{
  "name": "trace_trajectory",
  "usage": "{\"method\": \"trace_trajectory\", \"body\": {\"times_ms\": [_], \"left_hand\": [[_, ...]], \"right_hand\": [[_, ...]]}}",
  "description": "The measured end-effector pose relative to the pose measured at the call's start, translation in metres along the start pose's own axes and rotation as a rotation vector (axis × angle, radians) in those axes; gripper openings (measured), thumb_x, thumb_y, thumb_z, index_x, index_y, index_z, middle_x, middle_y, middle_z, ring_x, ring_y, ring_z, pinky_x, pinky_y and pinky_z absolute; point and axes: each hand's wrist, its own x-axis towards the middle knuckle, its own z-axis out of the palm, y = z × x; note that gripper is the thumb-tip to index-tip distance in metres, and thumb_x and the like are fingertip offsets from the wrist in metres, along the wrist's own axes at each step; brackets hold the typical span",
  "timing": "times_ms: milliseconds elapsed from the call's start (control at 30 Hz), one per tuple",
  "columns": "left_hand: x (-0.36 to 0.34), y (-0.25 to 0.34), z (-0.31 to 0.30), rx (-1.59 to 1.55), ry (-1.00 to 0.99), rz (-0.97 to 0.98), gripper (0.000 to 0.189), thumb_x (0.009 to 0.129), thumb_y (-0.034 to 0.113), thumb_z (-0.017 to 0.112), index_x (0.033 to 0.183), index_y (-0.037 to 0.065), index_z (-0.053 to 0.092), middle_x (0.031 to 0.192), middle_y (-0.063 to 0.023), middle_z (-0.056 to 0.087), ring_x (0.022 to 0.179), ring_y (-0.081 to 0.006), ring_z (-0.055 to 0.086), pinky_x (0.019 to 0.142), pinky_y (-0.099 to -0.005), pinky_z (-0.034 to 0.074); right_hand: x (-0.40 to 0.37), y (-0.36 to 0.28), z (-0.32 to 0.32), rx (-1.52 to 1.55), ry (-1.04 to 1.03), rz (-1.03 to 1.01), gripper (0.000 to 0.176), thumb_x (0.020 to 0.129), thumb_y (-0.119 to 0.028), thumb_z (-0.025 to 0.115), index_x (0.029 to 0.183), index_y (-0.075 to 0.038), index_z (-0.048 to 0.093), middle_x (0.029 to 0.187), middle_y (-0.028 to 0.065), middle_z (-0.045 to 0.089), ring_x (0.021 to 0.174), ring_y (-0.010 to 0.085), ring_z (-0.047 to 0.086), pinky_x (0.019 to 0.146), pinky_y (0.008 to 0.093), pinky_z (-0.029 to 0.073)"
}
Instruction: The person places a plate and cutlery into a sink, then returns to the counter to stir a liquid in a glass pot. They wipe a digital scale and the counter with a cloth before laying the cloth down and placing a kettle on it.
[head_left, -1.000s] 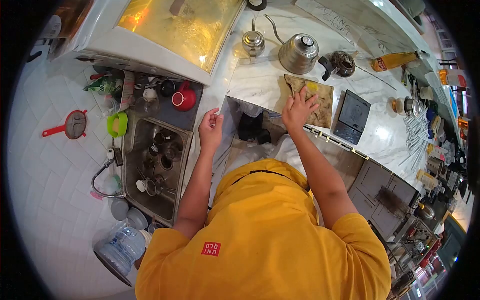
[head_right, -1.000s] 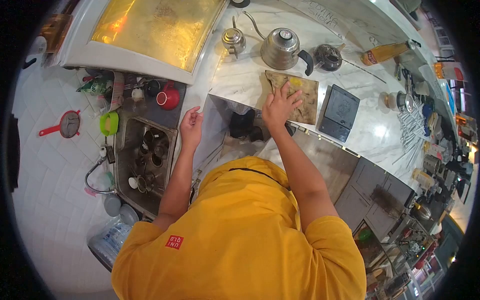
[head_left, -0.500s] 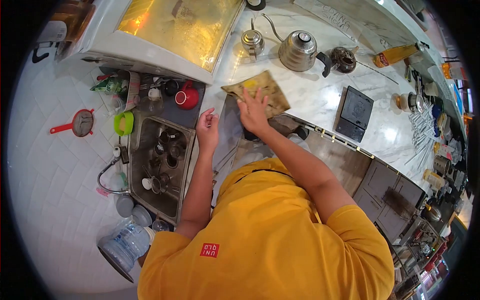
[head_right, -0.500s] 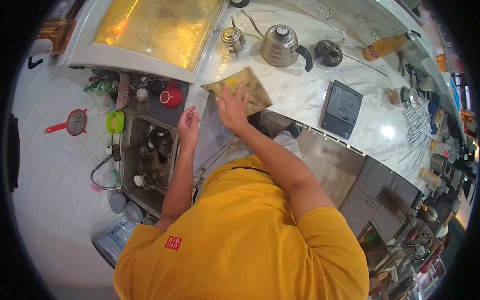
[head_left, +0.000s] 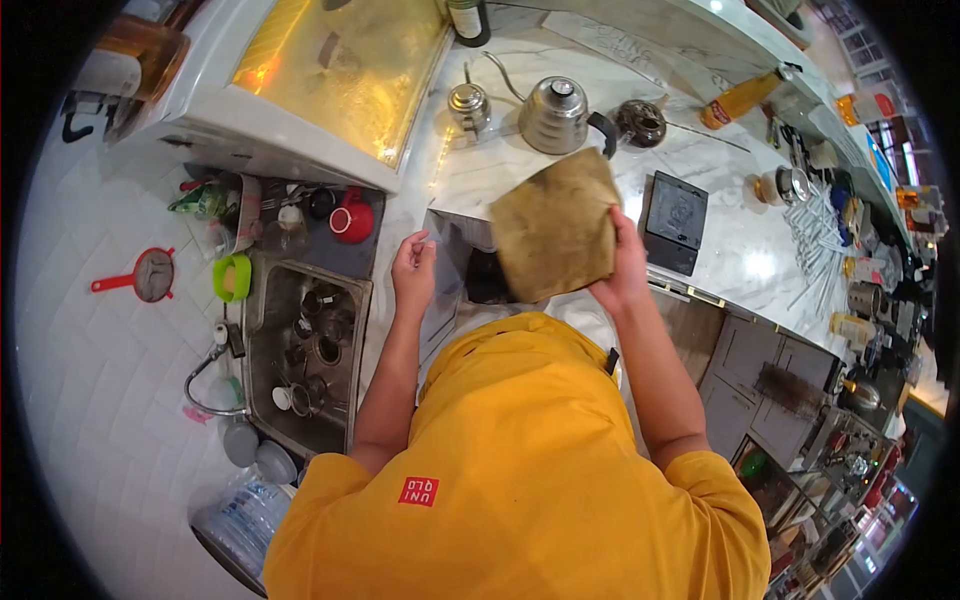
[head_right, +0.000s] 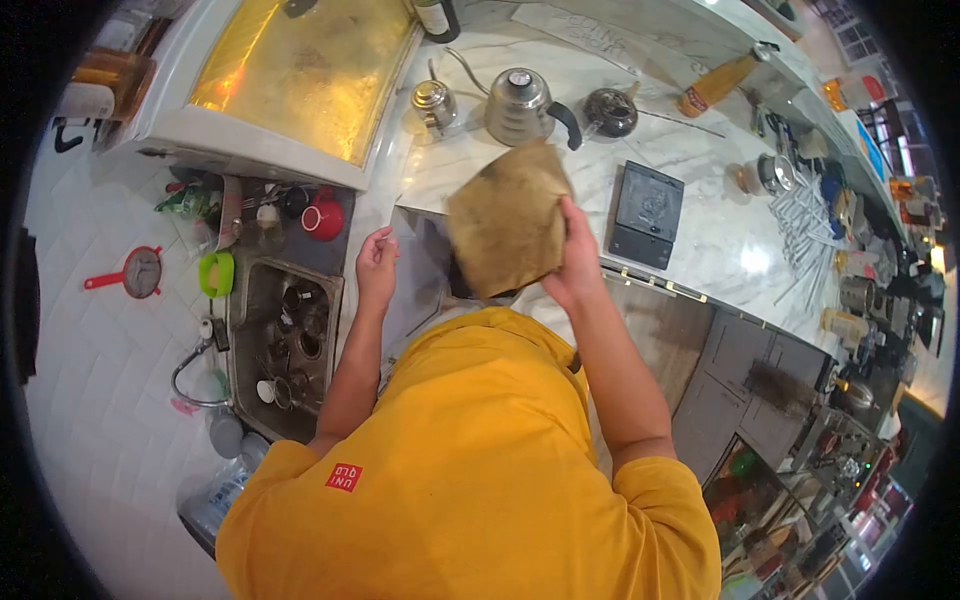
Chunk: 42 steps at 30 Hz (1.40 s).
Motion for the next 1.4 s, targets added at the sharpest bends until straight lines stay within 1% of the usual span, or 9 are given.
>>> {"method": "trace_trajectory", "body": {"times_ms": [133, 233, 467, 567, 767, 800, 933, 1167, 1400], "left_hand": [[0.003, 0.001, 0.026, 0.010, -0.084, -0.002, 0.030, 0.100, 0.014, 0.064, 0.127, 0.002, 0.062, 0.095, -0.0004, 0.062, 0.085, -0.0088, 0.058, 0.079, -0.0231, 0.048], [0.005, 0.003, 0.034, 0.032, -0.125, 0.004, 0.029, 0.100, 0.014, 0.065, 0.126, 0.002, 0.063, 0.095, -0.0003, 0.061, 0.086, -0.0090, 0.059, 0.080, -0.0232, 0.049], [-0.002, 0.016, 0.024, 0.074, -0.105, -0.015, 0.030, 0.100, 0.016, 0.065, 0.127, 0.003, 0.063, 0.096, -0.0006, 0.061, 0.086, -0.0093, 0.059, 0.080, -0.0240, 0.049], [-0.006, 0.000, 0.011, 0.072, -0.102, -0.023, 0.030, 0.100, 0.017, 0.064, 0.127, 0.002, 0.063, 0.096, -0.0008, 0.061, 0.087, -0.0096, 0.059, 0.081, -0.0247, 0.049], [-0.013, -0.001, 0.017, 0.021, -0.086, -0.089, 0.029, 0.098, 0.015, 0.066, 0.124, 0.002, 0.065, 0.091, 0.0010, 0.062, 0.081, -0.0070, 0.056, 0.074, -0.0226, 0.047], [-0.010, -0.003, 0.017, 0.040, -0.111, -0.094, 0.030, 0.099, 0.016, 0.066, 0.125, 0.003, 0.064, 0.093, 0.0004, 0.063, 0.084, -0.0079, 0.058, 0.076, -0.0236, 0.047], [-0.004, 0.003, 0.032, 0.044, -0.169, -0.137, 0.031, 0.099, 0.018, 0.065, 0.126, 0.002, 0.064, 0.094, -0.0008, 0.063, 0.085, -0.0099, 0.059, 0.078, -0.0252, 0.049], [0.001, 0.008, 0.026, 0.082, -0.154, -0.138, 0.034, 0.101, 0.026, 0.062, 0.131, 0.009, 0.062, 0.103, -0.0011, 0.068, 0.090, -0.0104, 0.062, 0.077, -0.0263, 0.046], [-0.009, -0.004, 0.006, 0.051, -0.091, -0.177, 0.031, 0.099, 0.019, 0.065, 0.127, 0.005, 0.063, 0.094, -0.0001, 0.064, 0.085, -0.0095, 0.059, 0.077, -0.0242, 0.047]], "right_hand": [[-0.004, -0.019, -0.022, -0.293, 0.340, -0.416, 0.053, 0.106, -0.040, 0.045, 0.142, -0.001, 0.052, 0.137, 0.0175, 0.062, 0.125, 0.0299, 0.060, 0.107, 0.0400, 0.044], [0.016, -0.008, -0.041, -1.180, 0.537, -0.686, 0.055, 0.106, -0.037, 0.045, 0.142, 0.004, 0.051, 0.139, 0.0245, 0.059, 0.131, 0.0346, 0.055, 0.110, 0.0398, 0.041], [0.086, 0.067, -0.074, -1.292, 0.497, -0.583, 0.058, 0.106, -0.038, 0.042, 0.147, 0.002, 0.048, 0.153, 0.0300, 0.043, 0.153, 0.0404, 0.022, 0.122, 0.0608, -0.003], [0.089, 0.079, -0.067, -1.325, 0.439, -0.587, 0.058, 0.105, -0.038, 0.042, 0.146, 0.003, 0.048, 0.150, 0.0311, 0.045, 0.153, 0.0404, 0.025, 0.122, 0.0597, -0.004], [0.091, 0.080, -0.046, -1.028, 0.299, -0.477, 0.059, 0.105, -0.039, 0.045, 0.141, 0.008, 0.050, 0.137, 0.0299, 0.057, 0.138, 0.0364, 0.047, 0.117, 0.0419, 0.029], [0.081, 0.071, -0.039, -0.973, 0.295, -0.418, 0.053, 0.108, -0.038, 0.045, 0.140, 0.004, 0.050, 0.134, 0.0173, 0.060, 0.125, 0.0253, 0.055, 0.109, 0.0354, 0.040], [0.083, 0.068, -0.039, -0.375, 0.137, -0.240, 0.050, 0.109, -0.039, 0.041, 0.148, -0.007, 0.043, 0.140, 0.0090, 0.056, 0.126, 0.0217, 0.054, 0.107, 0.0357, 0.043], [0.065, 0.066, -0.023, 0.002, 0.021, -0.018, 0.050, 0.108, -0.045, 0.043, 0.146, -0.011, 0.047, 0.141, 0.0075, 0.056, 0.126, 0.0255, 0.057, 0.108, 0.0436, 0.044], [0.009, 0.013, -0.043, -0.424, 0.337, -0.495, 0.054, 0.108, -0.041, 0.043, 0.145, -0.003, 0.049, 0.141, 0.0142, 0.058, 0.130, 0.0278, 0.056, 0.110, 0.0409, 0.042]]}}
